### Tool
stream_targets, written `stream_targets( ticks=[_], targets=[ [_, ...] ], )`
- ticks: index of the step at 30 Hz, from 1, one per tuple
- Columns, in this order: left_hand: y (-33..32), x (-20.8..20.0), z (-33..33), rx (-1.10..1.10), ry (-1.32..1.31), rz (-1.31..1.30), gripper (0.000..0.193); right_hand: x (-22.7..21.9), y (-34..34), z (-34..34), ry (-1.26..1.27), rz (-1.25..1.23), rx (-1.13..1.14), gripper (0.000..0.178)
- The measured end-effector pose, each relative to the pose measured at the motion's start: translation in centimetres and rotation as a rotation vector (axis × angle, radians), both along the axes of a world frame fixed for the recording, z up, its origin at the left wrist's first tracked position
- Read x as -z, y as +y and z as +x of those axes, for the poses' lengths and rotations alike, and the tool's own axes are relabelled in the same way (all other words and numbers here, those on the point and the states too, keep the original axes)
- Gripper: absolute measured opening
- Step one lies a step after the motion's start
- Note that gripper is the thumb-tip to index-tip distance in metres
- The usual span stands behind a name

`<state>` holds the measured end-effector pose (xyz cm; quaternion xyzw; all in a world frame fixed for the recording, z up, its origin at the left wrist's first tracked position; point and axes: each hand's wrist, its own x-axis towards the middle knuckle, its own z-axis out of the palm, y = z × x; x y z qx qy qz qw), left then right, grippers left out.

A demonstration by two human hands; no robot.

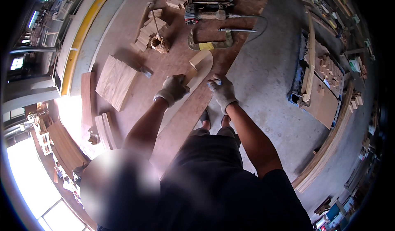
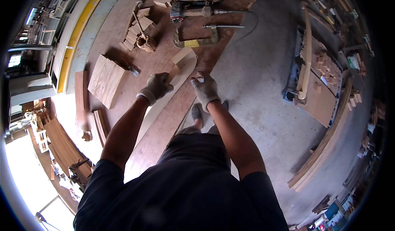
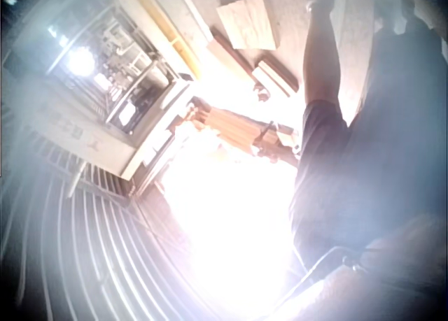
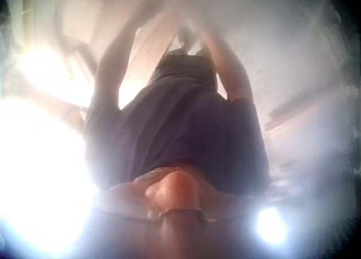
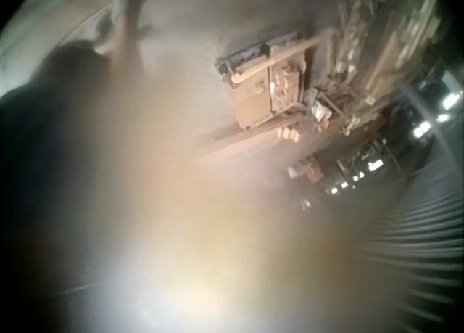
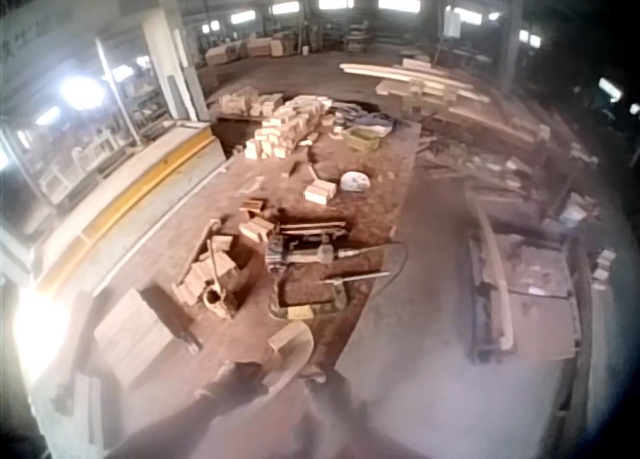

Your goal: The person applies glue to a small wooden block and attaches it to a larger carved wooden piece. They then use a nail gun to secure the block and a clamp to hold the assembly in place. Finally, they use a chisel to smooth the joint and move the finished piece to a nearby table.

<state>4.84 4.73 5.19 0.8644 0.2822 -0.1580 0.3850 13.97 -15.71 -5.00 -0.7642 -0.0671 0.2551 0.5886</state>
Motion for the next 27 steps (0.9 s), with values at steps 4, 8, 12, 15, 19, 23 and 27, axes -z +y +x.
stream_targets(
  ticks=[4, 8, 12, 15, 19, 23, 27],
  targets=[
    [1.0, -0.3, -1.7, 0.03, 0.036, 0.034, 0.041, -2.0, 0.1, 1.4, -0.013, -0.057, -0.079, 0.034],
    [2.3, 0.3, -3.3, 0.061, 0.131, -0.115, 0.044, -2.3, 0.8, 1.2, 0.139, -0.05, -0.159, 0.038],
    [3.5, 2.3, -5.9, 0.021, 0.042, -0.252, 0.051, -4.7, 2.4, -0.1, 0.231, -0.048, -0.19, 0.033],
    [3.6, 3.1, -6.7, -0.026, -0.009, -0.3, 0.058, -2.4, 2.8, -0.4, 0.222, -0.105, -0.232, 0.03],
    [2.0, 3.1, -7.5, -0.165, -0.113, -0.228, 0.058, -1.9, 2.7, -0.7, 0.272, -0.086, -0.189, 0.024],
    [1.0, 2.8, -7.4, -0.123, -0.104, -0.158, 0.056, -3.2, 2.0, -1.2, 0.283, -0.099, -0.129, 0.022],
    [0.3, 2.7, -7.5, -0.109, -0.076, -0.096, 0.054, -5.5, 2.4, -1.6, 0.375, -0.097, -0.09, 0.021]
  ],
)
